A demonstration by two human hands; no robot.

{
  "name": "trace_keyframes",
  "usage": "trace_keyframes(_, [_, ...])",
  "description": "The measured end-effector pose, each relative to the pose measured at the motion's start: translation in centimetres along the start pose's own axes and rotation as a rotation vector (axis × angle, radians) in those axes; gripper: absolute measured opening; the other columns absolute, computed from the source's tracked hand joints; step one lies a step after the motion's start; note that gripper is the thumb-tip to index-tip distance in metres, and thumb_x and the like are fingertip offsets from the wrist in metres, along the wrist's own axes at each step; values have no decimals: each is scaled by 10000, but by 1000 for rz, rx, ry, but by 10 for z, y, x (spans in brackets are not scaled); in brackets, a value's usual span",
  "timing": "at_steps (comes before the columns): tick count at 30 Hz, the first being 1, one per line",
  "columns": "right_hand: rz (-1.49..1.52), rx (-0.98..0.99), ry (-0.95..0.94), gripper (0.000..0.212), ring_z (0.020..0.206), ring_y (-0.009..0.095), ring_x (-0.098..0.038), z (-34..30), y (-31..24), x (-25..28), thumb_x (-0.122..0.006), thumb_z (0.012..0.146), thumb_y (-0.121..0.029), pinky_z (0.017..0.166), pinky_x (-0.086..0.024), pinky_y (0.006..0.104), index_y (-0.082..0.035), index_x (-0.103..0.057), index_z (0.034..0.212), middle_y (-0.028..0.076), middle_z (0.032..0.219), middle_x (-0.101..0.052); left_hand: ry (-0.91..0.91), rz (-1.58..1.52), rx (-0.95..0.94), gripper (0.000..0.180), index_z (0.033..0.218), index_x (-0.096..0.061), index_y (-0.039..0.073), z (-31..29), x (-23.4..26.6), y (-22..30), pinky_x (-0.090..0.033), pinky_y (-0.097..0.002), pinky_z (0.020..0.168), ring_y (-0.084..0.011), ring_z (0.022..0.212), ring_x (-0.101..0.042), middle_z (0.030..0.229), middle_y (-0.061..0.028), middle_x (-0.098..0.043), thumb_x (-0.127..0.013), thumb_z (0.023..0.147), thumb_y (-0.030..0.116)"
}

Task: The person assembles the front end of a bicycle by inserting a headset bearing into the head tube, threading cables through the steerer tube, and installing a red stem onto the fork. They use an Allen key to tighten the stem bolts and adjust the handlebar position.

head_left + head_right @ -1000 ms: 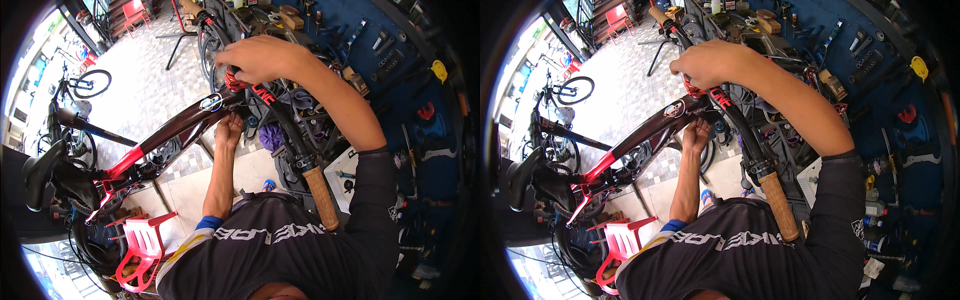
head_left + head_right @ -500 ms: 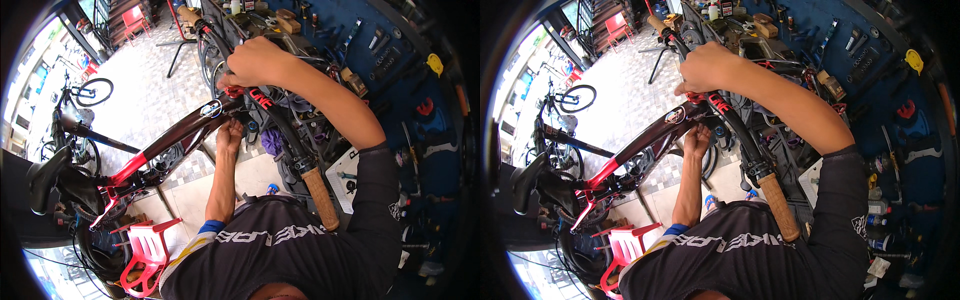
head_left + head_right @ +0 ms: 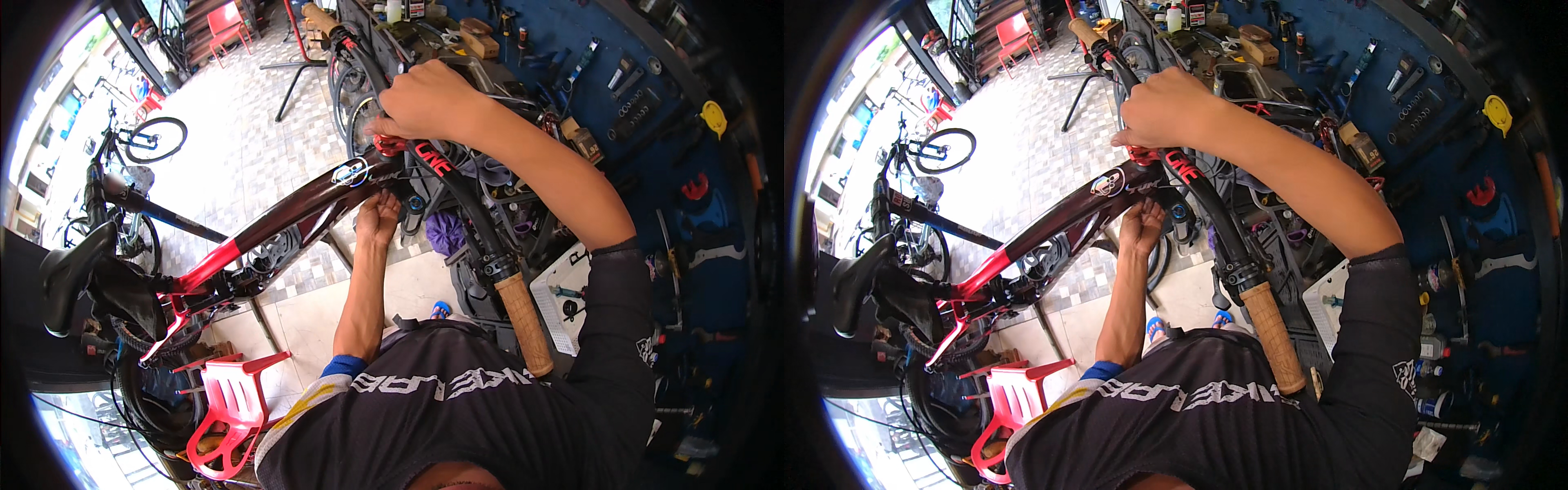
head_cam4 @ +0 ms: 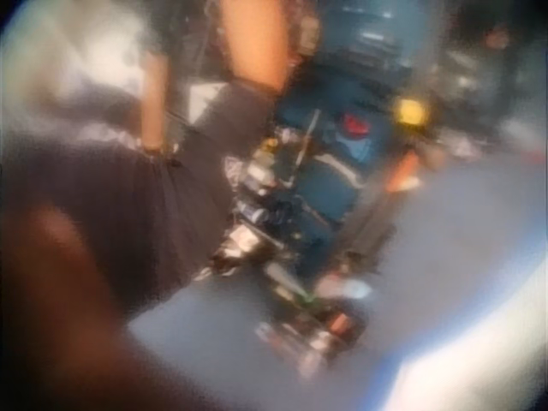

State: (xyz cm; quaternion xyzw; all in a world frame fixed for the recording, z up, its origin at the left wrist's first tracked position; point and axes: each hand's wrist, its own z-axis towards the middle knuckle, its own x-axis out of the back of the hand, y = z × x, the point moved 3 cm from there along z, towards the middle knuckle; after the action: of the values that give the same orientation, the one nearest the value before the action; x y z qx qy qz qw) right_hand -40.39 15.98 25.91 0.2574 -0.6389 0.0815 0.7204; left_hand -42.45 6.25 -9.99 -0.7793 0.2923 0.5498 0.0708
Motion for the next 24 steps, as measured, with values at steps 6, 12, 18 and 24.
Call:
trace_keyframes(6, [99,55,85,456,797,377,-690,-6,6,-9,-645,873,-450,701,-549,457,-60,-652,1109,186,845,-698,-9,0,0,71,969,-592,88,-3,-6,-3,-441,-404,894,-222,909,-549,965,-67,-621,-529,941,103])
trace_keyframes(12, [129,158,262,447,777,377,-692,-6,4,-3,-627,890,-473,693,-548,462,-38,-690,967,189,775,-688,26,6,-10,54,933,-563,86,-7,-9,-1,-442,-396,882,-216,886,-539,941,-70,-609,-517,952,107])
trace_keyframes(18, [5,-28,2,509,842,365,-689,-3,2,0,-608,895,-524,690,-542,473,-26,-697,841,173,686,-657,57,-1,-19,56,939,-562,88,-10,-9,2,-436,-403,894,-227,887,-536,945,-65,-601,-512,955,105])
trace_keyframes(24, [48,27,95,466,870,356,-679,-3,5,-11,-681,847,-480,705,-534,475,-39,-658,994,152,778,-675,56,3,-16,58,946,-568,85,-11,-14,-1,-430,-398,890,-218,880,-529,912,-56,-593,-519,953,113])
